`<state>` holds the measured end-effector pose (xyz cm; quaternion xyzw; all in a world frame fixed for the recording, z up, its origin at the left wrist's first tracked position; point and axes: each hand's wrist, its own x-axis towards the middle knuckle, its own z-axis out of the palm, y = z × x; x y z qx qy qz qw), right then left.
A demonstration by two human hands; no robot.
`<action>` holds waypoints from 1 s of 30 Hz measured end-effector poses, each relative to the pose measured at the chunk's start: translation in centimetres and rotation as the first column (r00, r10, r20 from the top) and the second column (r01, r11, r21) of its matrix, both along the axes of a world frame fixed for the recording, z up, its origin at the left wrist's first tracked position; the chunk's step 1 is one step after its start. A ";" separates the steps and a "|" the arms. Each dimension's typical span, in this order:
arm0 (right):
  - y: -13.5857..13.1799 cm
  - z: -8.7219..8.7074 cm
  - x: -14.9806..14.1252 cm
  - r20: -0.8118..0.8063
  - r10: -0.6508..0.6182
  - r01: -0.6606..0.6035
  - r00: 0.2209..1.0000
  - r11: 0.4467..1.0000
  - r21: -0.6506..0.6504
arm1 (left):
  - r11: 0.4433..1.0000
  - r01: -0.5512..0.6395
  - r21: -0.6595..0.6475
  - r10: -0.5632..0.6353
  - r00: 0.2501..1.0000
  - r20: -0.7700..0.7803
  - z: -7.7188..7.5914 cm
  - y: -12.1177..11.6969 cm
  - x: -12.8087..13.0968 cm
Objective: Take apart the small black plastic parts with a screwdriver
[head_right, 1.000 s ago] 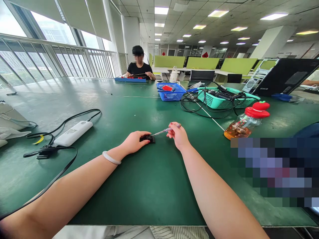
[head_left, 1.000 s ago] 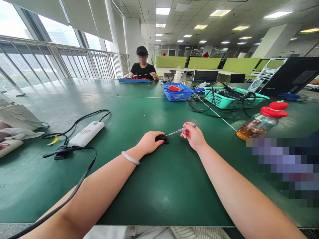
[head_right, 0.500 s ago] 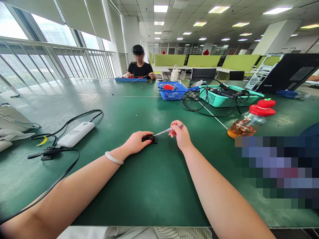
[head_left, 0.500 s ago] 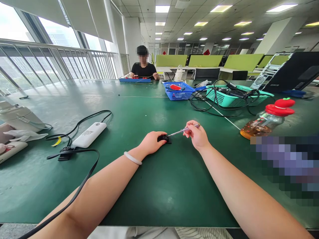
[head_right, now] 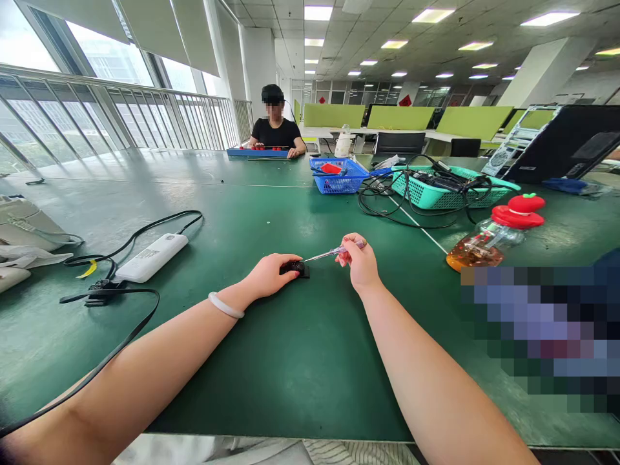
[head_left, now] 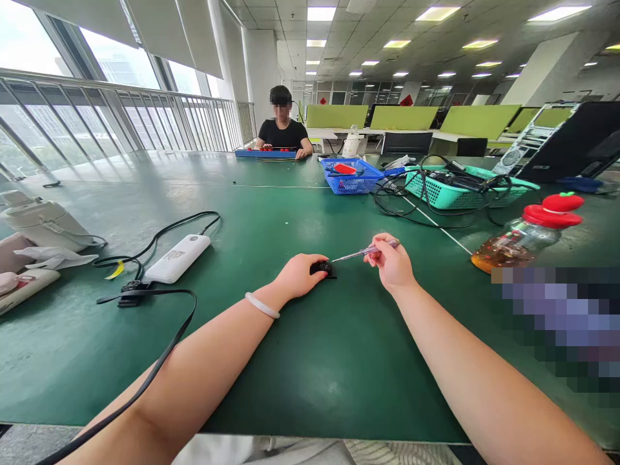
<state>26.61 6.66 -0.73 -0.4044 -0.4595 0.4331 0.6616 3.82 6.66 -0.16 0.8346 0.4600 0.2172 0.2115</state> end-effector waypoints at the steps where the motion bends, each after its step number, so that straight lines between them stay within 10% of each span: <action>1: 0.0 -0.1 0.0 0.014 0.009 -0.009 1.000 1.000 0.001 | 1.000 -0.003 -0.001 0.003 1.000 -0.004 0.0 0.0 0.0; 30: -0.2 0.1 0.0 0.144 0.017 -0.024 0.989 0.998 0.050 | 1.000 0.018 0.005 -0.018 1.000 0.008 0.2 0.1 0.1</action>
